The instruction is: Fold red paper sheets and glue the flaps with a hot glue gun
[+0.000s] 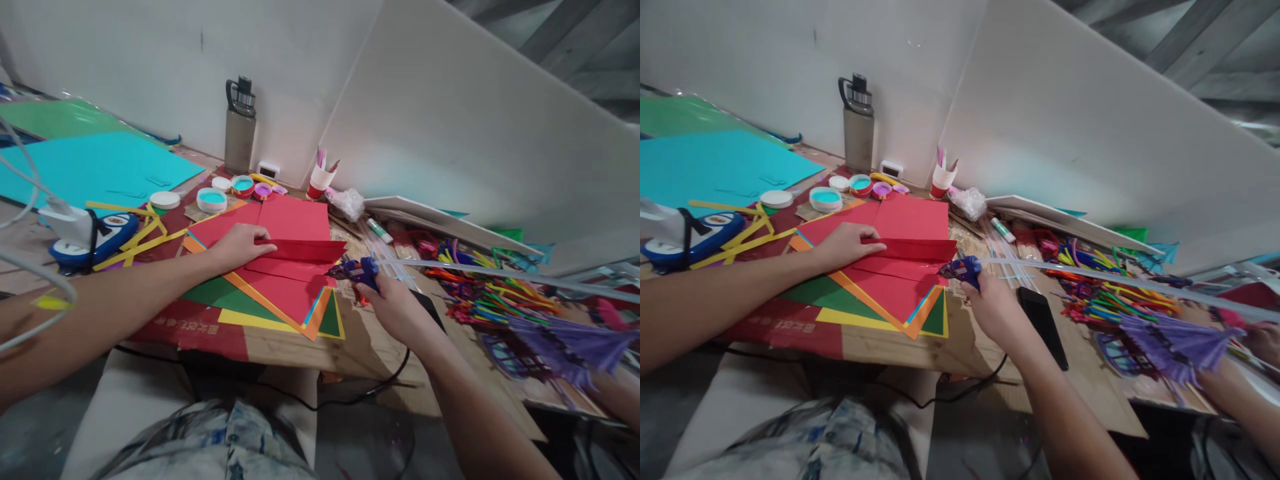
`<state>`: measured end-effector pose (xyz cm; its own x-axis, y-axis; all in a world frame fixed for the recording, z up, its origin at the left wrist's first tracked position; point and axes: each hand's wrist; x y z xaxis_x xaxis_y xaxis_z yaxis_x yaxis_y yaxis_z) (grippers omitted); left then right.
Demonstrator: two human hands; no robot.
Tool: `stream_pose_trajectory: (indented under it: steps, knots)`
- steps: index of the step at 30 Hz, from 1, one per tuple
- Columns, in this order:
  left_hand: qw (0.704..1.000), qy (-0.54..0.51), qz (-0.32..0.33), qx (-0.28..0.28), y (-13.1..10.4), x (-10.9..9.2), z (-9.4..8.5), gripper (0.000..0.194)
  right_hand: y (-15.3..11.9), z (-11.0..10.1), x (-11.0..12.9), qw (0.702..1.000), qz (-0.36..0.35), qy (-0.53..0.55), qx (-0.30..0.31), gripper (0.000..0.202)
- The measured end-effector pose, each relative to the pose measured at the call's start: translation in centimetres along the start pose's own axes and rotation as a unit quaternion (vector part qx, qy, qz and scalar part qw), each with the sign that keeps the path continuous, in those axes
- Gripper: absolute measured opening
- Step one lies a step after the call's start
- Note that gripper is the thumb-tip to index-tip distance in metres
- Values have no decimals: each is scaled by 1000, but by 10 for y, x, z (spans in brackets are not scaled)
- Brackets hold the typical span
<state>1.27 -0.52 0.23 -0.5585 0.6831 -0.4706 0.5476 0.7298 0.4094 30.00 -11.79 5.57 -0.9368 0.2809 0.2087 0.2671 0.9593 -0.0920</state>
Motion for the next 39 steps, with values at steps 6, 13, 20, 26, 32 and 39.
stream_pose_trajectory:
  steps: [6,13,20,26,32,39]
  knots:
    - [1000,-22,-7,7,0,1,-2,31,-1,11,30,997,-57,49,2,22]
    - [1000,-19,-6,11,0,3,-2,33,1,7,15,999,-30,28,-9,23]
    - [1000,-14,-3,4,0,2,-2,33,6,3,-7,999,2,43,10,26]
    - [1000,-16,-3,10,0,4,-1,34,3,3,-10,1000,9,13,-8,26]
    - [1000,-20,-4,9,0,4,-2,35,9,3,-7,999,6,28,-19,27]
    - [1000,-17,-4,9,0,3,-3,35,5,2,-12,1000,7,11,-20,27]
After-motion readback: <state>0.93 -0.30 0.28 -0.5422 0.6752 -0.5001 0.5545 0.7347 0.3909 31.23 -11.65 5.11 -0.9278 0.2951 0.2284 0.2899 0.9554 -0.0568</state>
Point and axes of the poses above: each hand's wrist, its own y-axis towards the middle knuckle, its own z-axis out of the palm, x = y × z, and after that the axes turned 14 degrees about z, right-handed
